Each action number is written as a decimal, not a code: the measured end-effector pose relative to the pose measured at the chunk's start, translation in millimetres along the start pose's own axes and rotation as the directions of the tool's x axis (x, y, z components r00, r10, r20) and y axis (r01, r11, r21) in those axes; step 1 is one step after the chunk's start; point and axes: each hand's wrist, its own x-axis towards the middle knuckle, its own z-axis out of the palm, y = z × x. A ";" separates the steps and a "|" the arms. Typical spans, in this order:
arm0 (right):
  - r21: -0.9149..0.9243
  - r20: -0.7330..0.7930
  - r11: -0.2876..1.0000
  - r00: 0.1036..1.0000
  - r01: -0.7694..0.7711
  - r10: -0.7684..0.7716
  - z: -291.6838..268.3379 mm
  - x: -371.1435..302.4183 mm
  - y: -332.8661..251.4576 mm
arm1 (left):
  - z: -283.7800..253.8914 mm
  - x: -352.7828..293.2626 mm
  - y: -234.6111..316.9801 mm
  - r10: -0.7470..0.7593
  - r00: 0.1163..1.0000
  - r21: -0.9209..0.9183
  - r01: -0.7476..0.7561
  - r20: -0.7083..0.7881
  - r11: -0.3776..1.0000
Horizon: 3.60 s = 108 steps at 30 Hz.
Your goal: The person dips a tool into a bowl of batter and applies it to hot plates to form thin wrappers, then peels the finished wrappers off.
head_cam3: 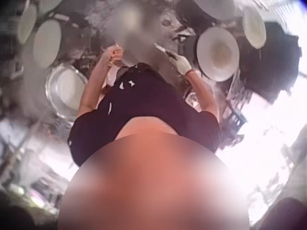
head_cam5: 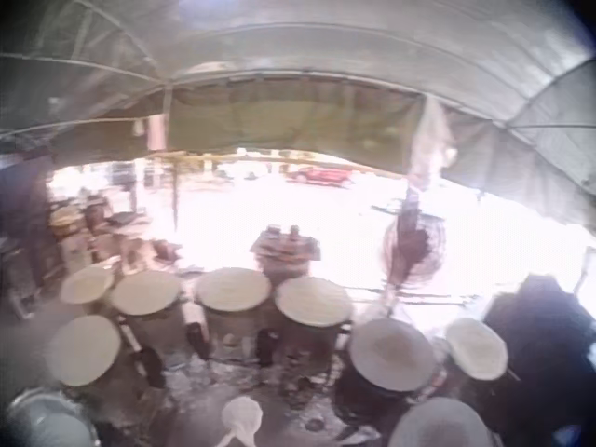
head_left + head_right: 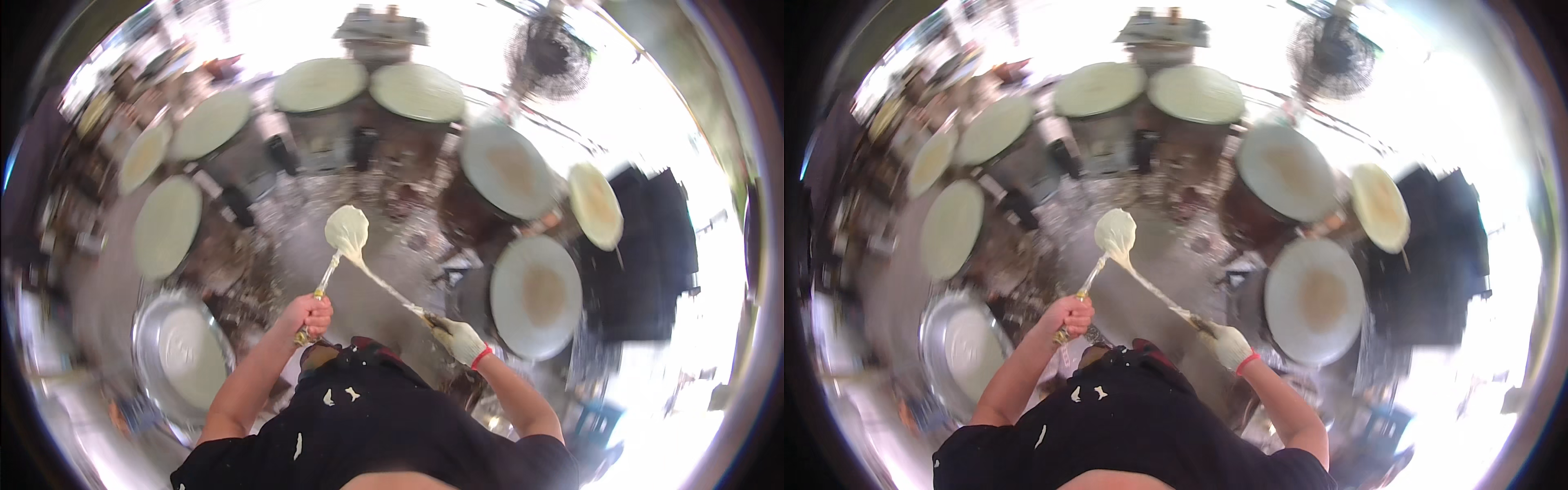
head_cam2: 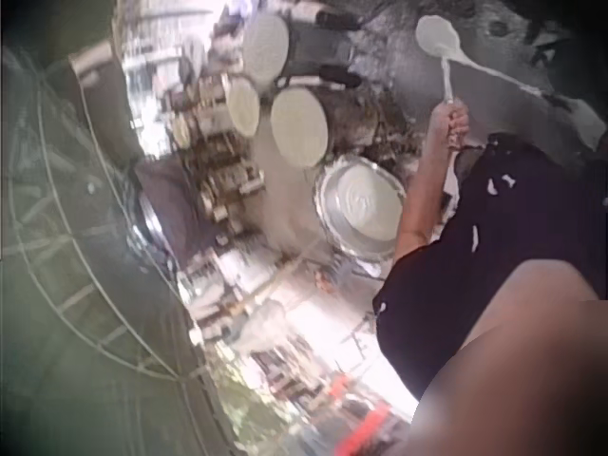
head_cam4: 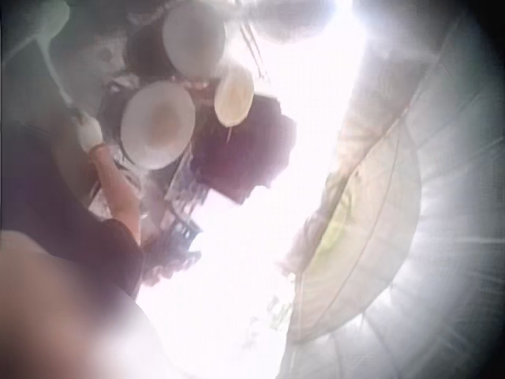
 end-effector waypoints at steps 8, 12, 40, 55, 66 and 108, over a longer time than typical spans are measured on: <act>0.342 -0.536 0.938 0.809 -0.054 0.242 -7.0 -94.5 90.8 | 192.6 166.2 -102.4 -0.594 0.782 0.629 0.369 0.187 0.684; 0.805 -0.591 0.476 0.401 0.355 0.700 -11.9 -104.9 144.1 | 255.3 226.4 -156.3 -0.583 0.758 0.897 -0.005 0.292 0.443; 0.671 -0.079 0.155 -0.138 0.725 0.987 -118.0 17.1 153.6 | 306.8 547.1 -185.2 -0.615 0.605 0.170 -0.769 0.506 -0.617; 0.674 -0.184 0.459 -0.470 0.579 0.863 -72.0 36.1 196.7 | 312.1 562.1 -74.0 -0.595 0.453 -0.018 -0.786 0.664 -0.618; 0.743 -0.535 0.662 -0.508 0.098 0.676 -83.0 32.2 224.2 | 287.4 524.7 -24.0 -0.503 0.452 0.271 -0.879 0.736 -0.393; 0.943 -0.204 0.323 0.636 -0.075 0.744 -180.9 -75.6 246.9 | 196.3 349.8 -104.2 0.020 0.979 0.969 -0.198 0.203 -0.151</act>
